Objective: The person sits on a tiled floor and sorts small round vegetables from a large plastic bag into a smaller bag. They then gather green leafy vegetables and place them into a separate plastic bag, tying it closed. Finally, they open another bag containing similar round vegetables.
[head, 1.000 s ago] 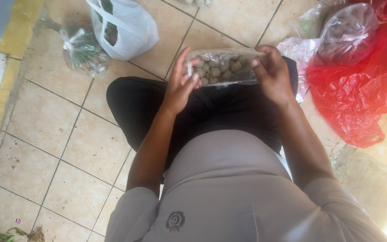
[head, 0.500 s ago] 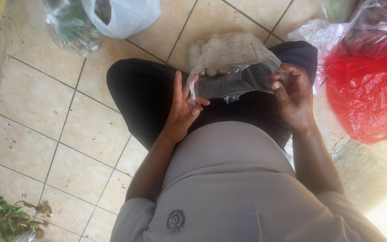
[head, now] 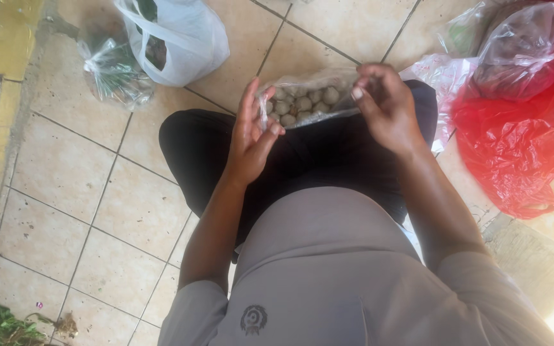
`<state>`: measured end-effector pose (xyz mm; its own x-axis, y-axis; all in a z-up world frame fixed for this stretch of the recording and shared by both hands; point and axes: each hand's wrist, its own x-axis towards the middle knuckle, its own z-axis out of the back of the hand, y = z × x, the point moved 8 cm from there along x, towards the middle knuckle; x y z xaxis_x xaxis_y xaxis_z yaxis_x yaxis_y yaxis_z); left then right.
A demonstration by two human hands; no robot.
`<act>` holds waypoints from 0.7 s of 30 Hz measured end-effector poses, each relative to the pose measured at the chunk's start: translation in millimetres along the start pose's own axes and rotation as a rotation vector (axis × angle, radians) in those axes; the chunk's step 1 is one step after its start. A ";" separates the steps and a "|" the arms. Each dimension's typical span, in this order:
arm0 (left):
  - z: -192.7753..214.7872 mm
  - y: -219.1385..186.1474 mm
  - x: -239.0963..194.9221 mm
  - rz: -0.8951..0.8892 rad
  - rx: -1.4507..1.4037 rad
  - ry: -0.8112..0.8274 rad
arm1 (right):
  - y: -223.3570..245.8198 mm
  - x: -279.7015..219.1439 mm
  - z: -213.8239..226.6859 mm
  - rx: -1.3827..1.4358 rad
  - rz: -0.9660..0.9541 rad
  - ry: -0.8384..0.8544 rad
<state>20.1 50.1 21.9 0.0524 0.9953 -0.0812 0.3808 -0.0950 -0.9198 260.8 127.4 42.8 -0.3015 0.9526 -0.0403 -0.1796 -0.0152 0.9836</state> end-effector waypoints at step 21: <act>12.1 17.8 -36.0 0.110 0.174 0.086 | -13.6 -36.7 10.0 -0.183 -0.013 0.023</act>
<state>13.7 12.8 3.8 0.1663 0.9733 -0.1581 0.2033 -0.1907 -0.9604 283.7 95.6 32.7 -0.3187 0.9460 -0.0593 -0.3509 -0.0596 0.9345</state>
